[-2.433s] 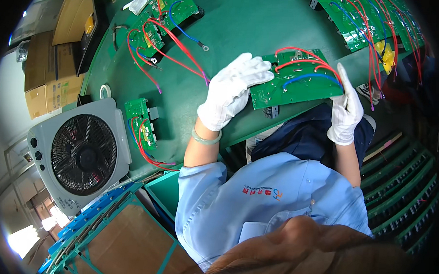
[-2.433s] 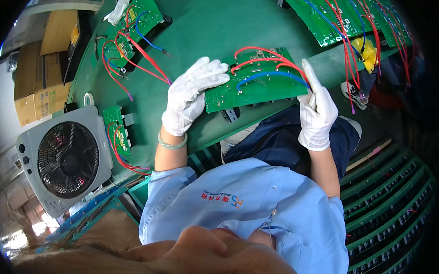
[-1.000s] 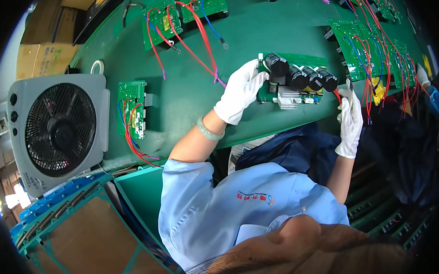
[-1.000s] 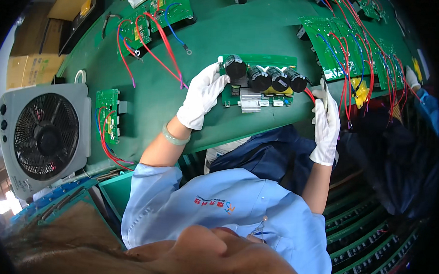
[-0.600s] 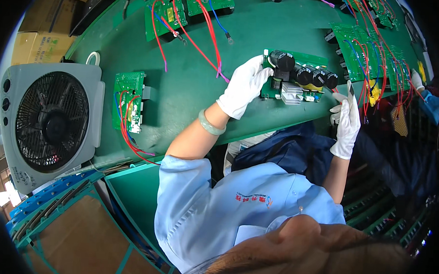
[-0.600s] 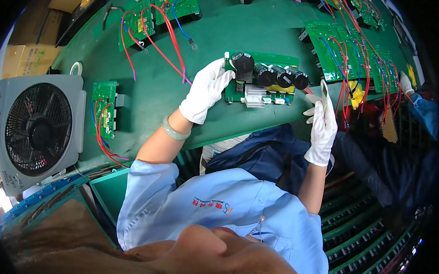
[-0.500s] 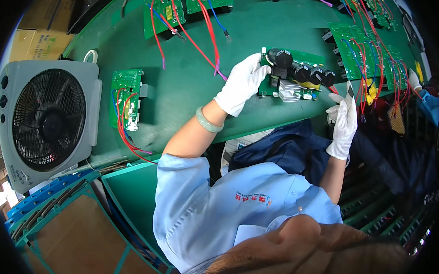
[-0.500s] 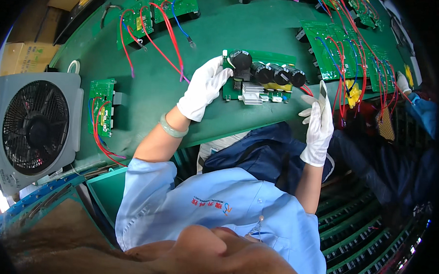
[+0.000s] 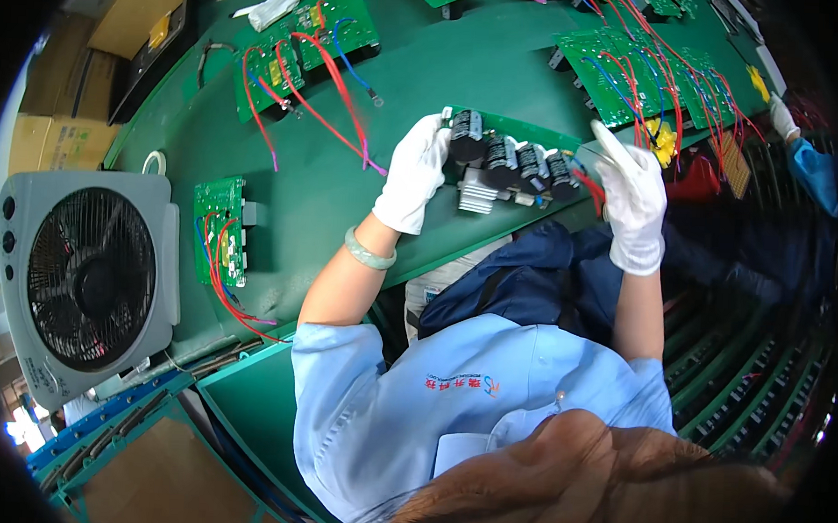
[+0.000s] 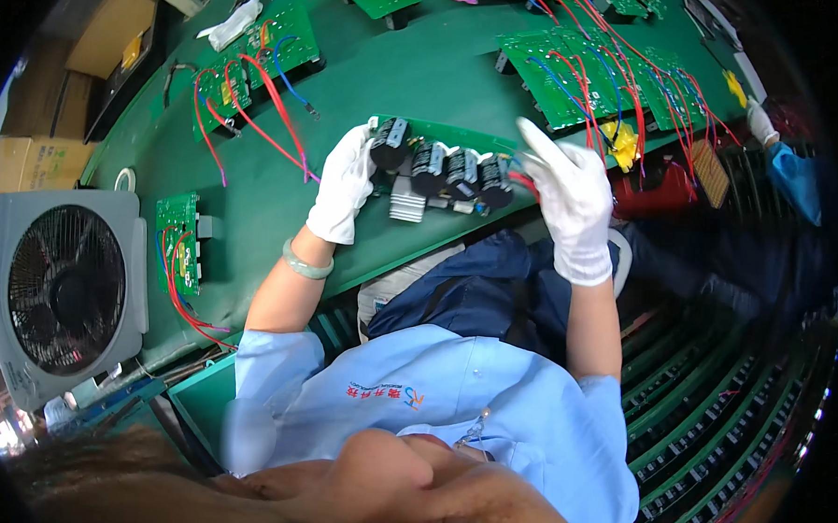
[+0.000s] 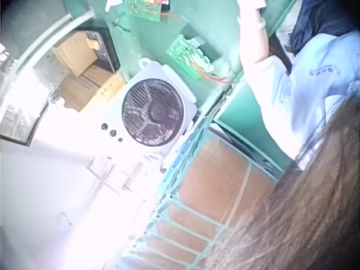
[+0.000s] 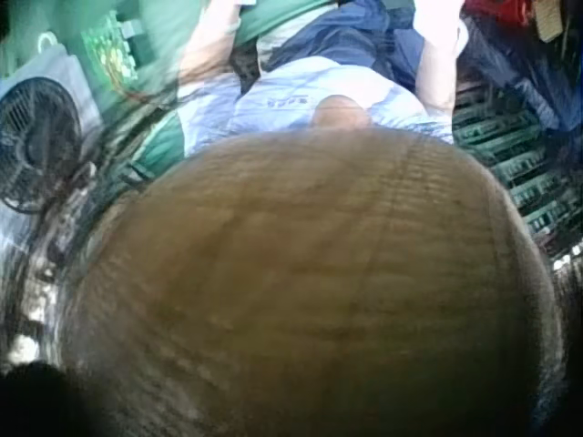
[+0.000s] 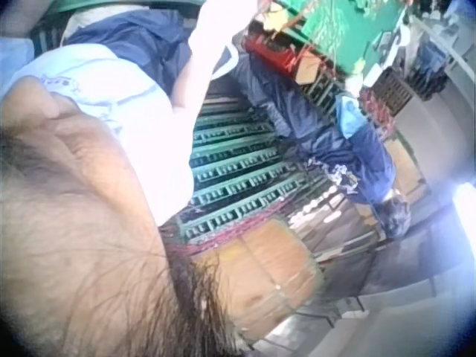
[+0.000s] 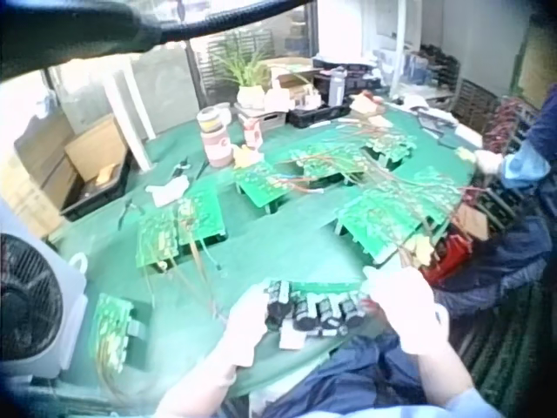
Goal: The person assembles electronic circuit boards at a workstation. They pick up green PCBs, connect red and blue wires to terminals, and attach cylindrical capacitors to the boards. The person handles the components one at a time, inspecting the connections and placing the finished boards on the table.
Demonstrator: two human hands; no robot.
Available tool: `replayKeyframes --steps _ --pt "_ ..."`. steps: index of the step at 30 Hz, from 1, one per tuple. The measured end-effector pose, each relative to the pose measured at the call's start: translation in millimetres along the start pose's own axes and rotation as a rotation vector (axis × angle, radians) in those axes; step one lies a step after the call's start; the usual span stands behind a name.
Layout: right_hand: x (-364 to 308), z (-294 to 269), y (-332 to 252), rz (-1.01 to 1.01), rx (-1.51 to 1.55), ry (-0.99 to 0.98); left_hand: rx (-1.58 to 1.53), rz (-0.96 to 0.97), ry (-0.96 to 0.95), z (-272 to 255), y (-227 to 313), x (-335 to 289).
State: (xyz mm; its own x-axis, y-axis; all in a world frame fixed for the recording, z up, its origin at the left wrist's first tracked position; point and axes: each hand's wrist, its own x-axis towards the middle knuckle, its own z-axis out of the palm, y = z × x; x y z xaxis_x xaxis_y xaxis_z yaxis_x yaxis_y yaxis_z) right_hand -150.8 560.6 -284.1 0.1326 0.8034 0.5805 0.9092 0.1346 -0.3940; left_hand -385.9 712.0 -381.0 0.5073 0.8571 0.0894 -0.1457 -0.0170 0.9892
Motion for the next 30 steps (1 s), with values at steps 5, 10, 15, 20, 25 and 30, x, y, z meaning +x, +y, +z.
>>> replayKeyframes --steps 5,10,15,20,25,30 --pt "47.5 19.9 -9.4 -0.378 -0.202 -0.193 0.262 0.171 0.017 -3.5 -4.4 4.2" --pt "63.3 29.7 -8.6 -0.634 -0.296 -0.251 0.322 0.08 -0.019 -11.8 -7.6 -2.2" --pt "60.6 27.9 -4.4 -0.602 -0.258 -0.305 0.181 0.171 0.027 -2.1 2.5 -3.7" --pt "54.7 34.7 -0.4 -0.557 -0.251 -0.338 0.089 0.181 -0.007 -6.6 -12.3 -3.3" --pt "50.1 47.0 8.2 -0.513 -0.19 -0.27 -0.037 0.053 -0.098 -11.2 -12.7 -1.6" --pt "47.1 55.4 13.3 -0.532 -0.208 -0.199 0.15 -0.007 -0.108 -17.4 -17.5 1.0"
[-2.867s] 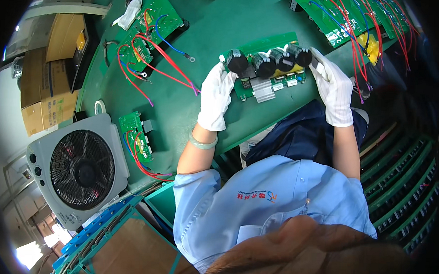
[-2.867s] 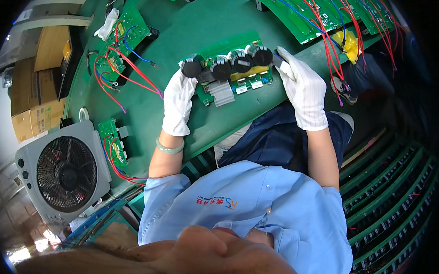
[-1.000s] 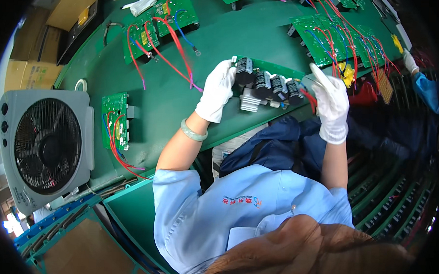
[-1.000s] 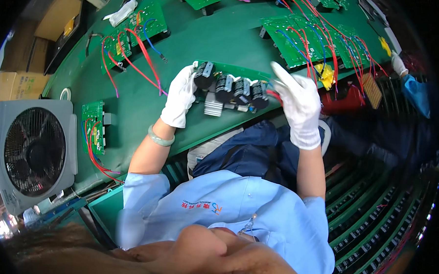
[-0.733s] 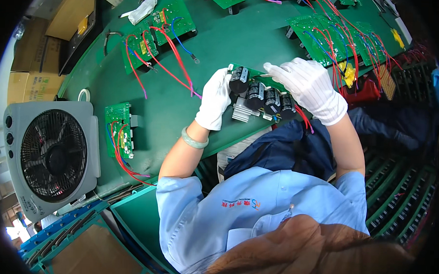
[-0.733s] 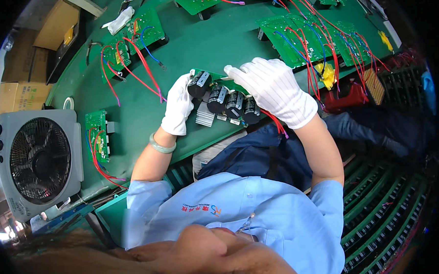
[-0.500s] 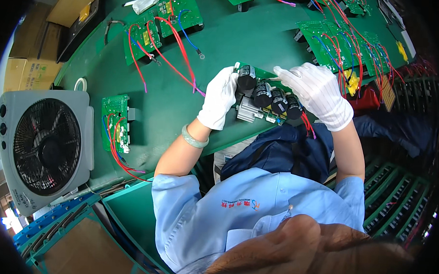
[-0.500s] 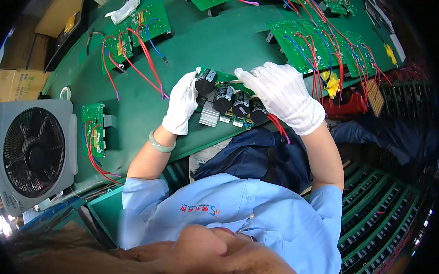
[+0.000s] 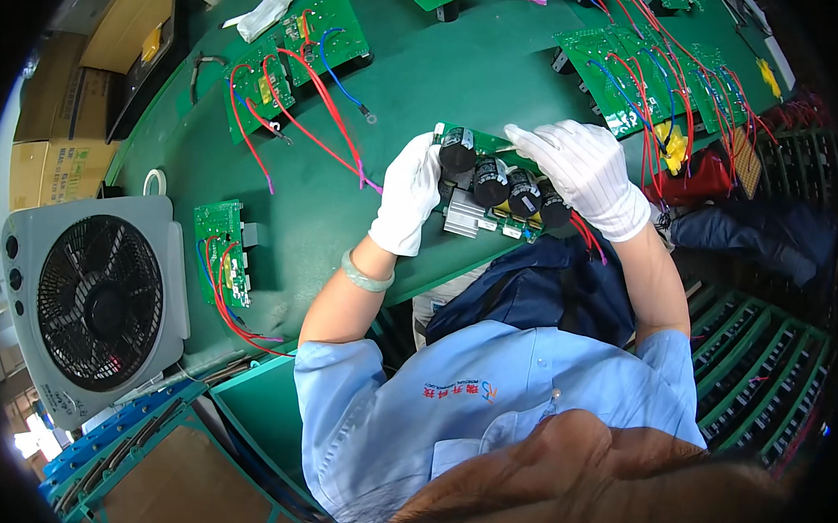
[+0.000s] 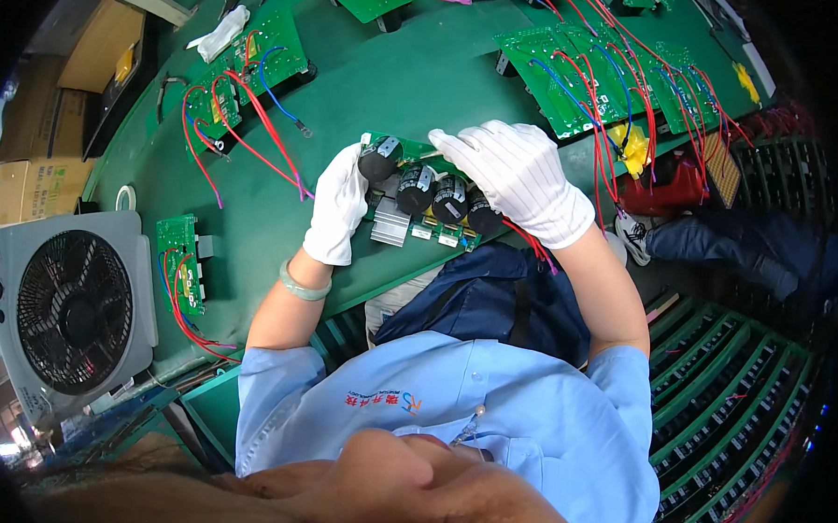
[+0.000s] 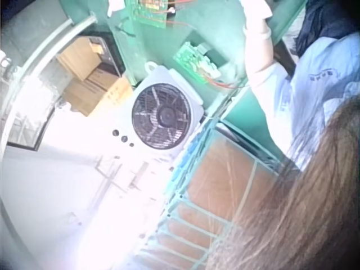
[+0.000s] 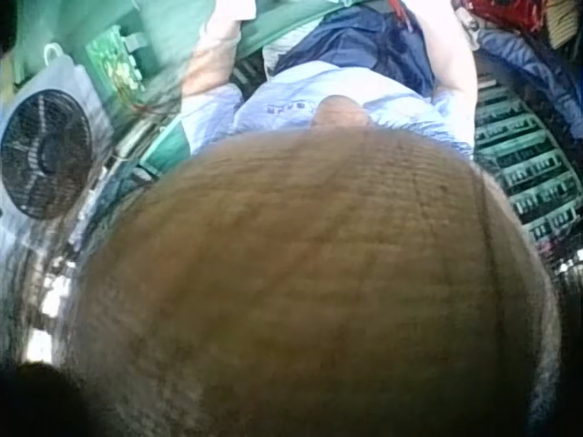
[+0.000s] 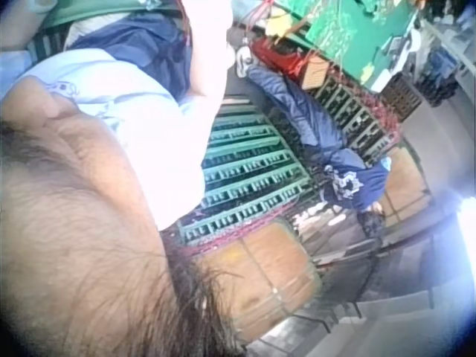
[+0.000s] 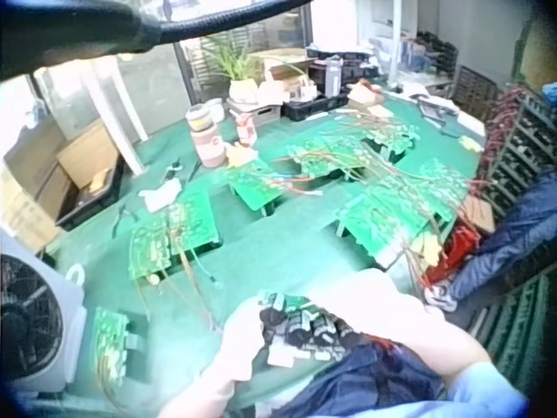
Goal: The person assembles electronic circuit boards at a workstation. They pick up green PCBs, connect red and blue wires to terminals, and attach cylindrical capacitors to the boards. The person handles the components one at a time, inspecting the connections and placing the finished boards on the table.
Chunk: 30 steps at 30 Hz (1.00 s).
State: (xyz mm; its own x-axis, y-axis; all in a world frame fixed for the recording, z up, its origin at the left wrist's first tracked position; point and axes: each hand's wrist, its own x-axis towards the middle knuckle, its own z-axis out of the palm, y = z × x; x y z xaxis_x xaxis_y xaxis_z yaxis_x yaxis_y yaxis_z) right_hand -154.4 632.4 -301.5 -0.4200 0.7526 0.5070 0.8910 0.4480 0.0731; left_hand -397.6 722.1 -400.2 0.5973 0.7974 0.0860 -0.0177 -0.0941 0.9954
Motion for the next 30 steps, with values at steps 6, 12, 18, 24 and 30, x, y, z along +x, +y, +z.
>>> replayKeyframes --steps 6,12,18,24,30 --pt "-1.5 -6.7 10.0 0.014 0.034 0.03 -0.153 -0.025 -0.008 0.2 -7.7 -0.9" --pt "3.0 -3.9 15.6 -0.104 0.103 -0.092 -0.436 -0.019 0.012 4.0 -11.2 -2.1" --pt "0.4 2.0 10.7 -0.108 0.078 0.026 -0.465 -0.006 0.017 5.3 -6.4 -1.5" --pt "-10.0 3.5 6.6 -0.041 0.038 0.085 -0.327 -0.065 0.028 7.1 4.5 -2.7" --pt "-10.0 6.7 9.9 0.029 0.092 0.138 -0.361 -0.011 0.034 9.9 3.3 -1.9"
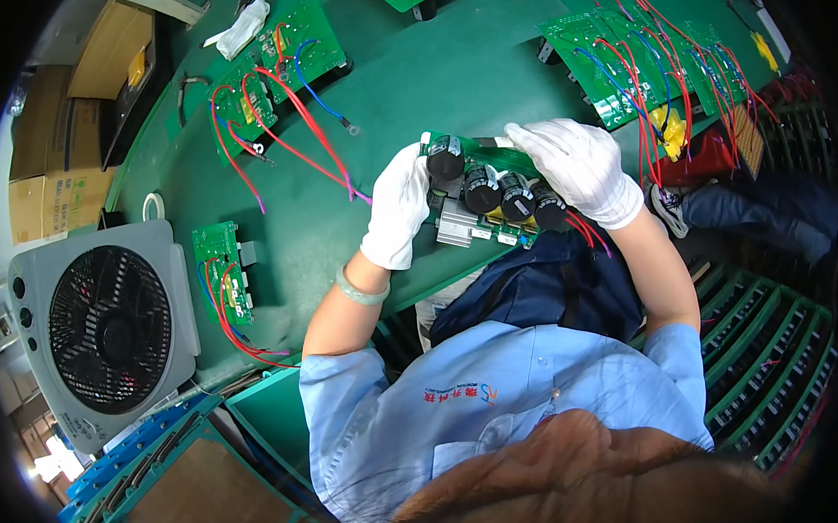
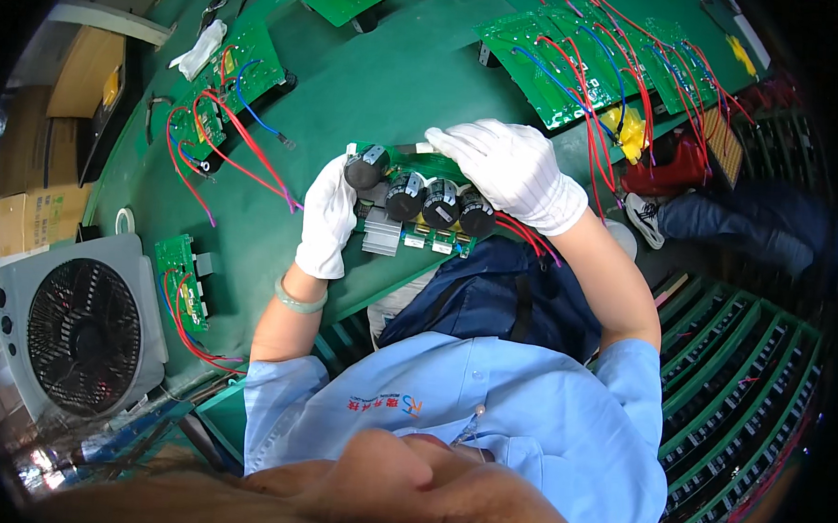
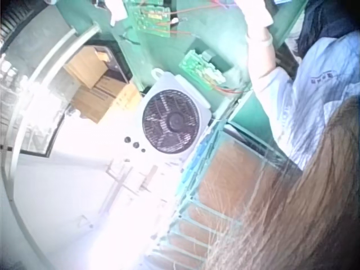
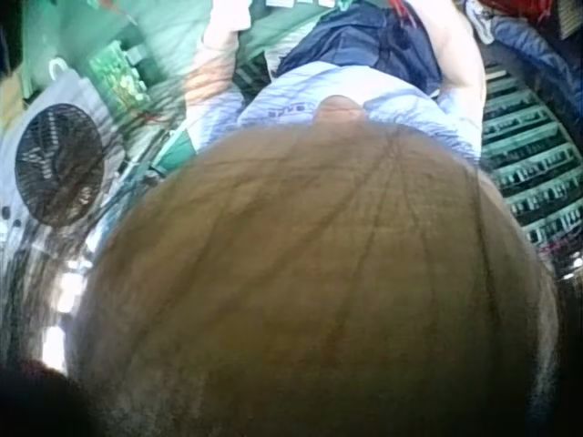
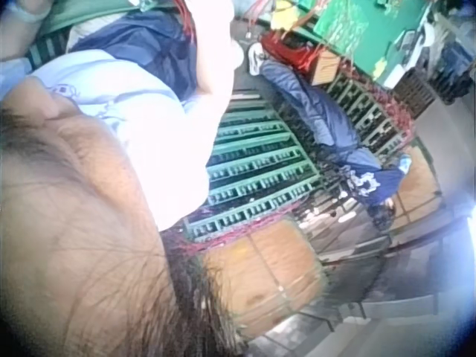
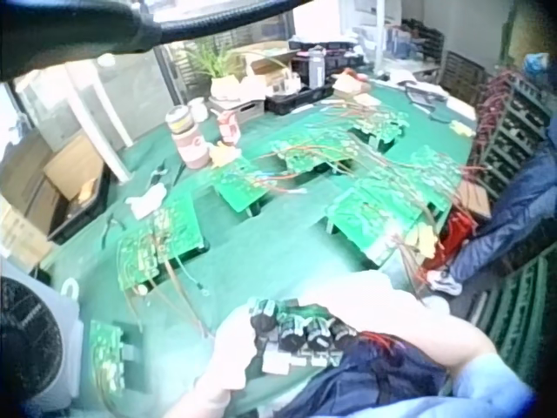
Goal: The person assembles electronic circuit boards at a workstation. They pick up green PCBs, connect red and blue wires to terminals, and attach cylindrical capacitors to the boards. The person handles the components one at a time, inspecting the connections and placing the finished boards on the table.
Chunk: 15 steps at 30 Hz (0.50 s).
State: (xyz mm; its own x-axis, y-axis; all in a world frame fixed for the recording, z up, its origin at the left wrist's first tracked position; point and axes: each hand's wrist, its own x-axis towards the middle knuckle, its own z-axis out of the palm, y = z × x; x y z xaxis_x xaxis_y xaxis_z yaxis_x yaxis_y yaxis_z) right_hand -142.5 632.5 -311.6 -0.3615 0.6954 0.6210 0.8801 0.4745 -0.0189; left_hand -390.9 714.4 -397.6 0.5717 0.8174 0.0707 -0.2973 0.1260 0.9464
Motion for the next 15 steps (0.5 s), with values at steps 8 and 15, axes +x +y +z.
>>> replayKeyframes --steps 8,15 --pt "-22.8 -26.0 -8.6 0.5 0.324 0.095 -0.017 -0.041 0.055 -4.5 -6.7 -2.3" --pt "-61.0 -43.9 -47.4 0.831 0.45 0.119 0.019 -0.078 0.107 -5.1 -1.4 -8.7"
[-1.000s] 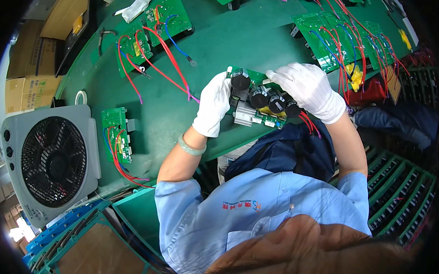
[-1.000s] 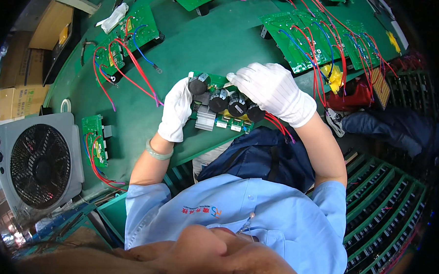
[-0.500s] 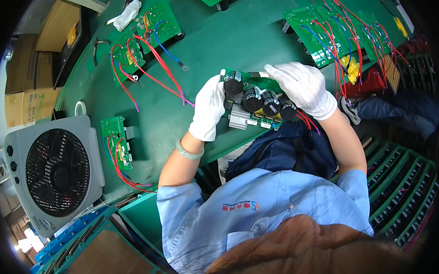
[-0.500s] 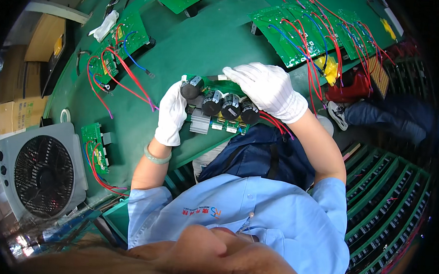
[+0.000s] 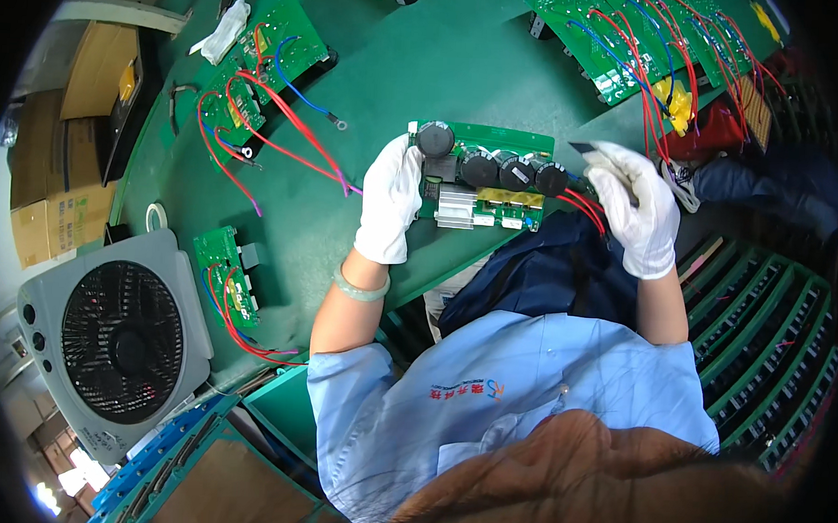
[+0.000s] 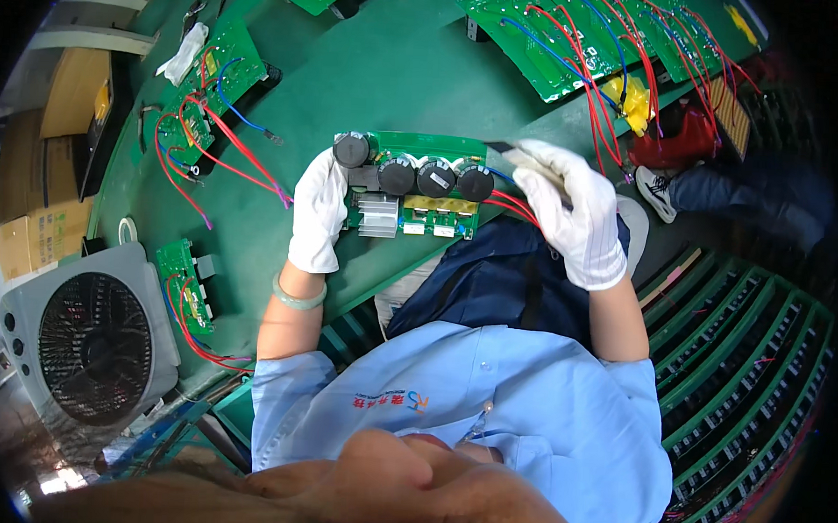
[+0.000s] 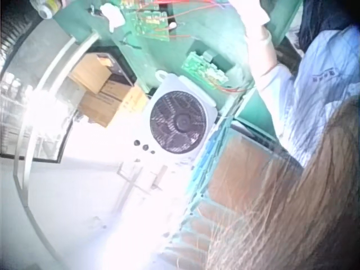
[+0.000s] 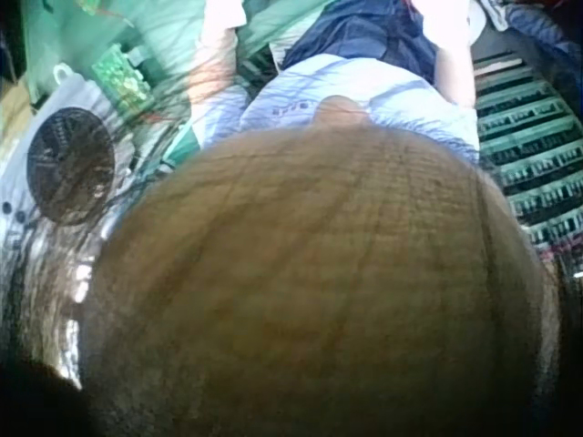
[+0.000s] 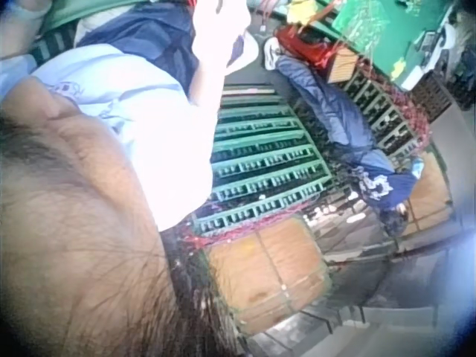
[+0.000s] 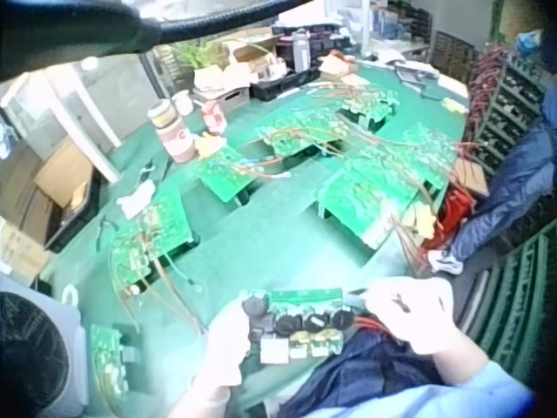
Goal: The person assembles electronic circuit boards at a workstation. They pick up green PCBs, connect red and blue wires to terminals, and attach cylindrical capacitors to the boards. The person handles the components one at a time, inspecting the connections and placing the finished boards on the table.
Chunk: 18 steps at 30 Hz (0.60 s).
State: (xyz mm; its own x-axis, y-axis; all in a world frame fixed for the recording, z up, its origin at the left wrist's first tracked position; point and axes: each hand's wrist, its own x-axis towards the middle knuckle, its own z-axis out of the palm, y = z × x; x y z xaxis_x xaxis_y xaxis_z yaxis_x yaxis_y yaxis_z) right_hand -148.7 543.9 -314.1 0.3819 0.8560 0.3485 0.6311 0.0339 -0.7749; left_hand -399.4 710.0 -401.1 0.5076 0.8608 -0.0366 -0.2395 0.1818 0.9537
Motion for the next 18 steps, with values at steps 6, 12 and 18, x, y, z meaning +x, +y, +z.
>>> replayKeyframes --steps 6,12,18 --pt "-32.1 2.2 0.6 -0.135 -0.008 -0.136 -0.08 -0.044 -0.023 -1.8 6.8 0.3" --pt "-42.4 14.1 -5.2 -0.162 -0.124 -0.066 0.035 -0.075 0.001 2.9 15.1 0.4" --pt "-37.0 16.5 -10.1 -0.131 -0.168 -0.071 0.229 -0.075 0.013 13.9 23.3 -3.6"
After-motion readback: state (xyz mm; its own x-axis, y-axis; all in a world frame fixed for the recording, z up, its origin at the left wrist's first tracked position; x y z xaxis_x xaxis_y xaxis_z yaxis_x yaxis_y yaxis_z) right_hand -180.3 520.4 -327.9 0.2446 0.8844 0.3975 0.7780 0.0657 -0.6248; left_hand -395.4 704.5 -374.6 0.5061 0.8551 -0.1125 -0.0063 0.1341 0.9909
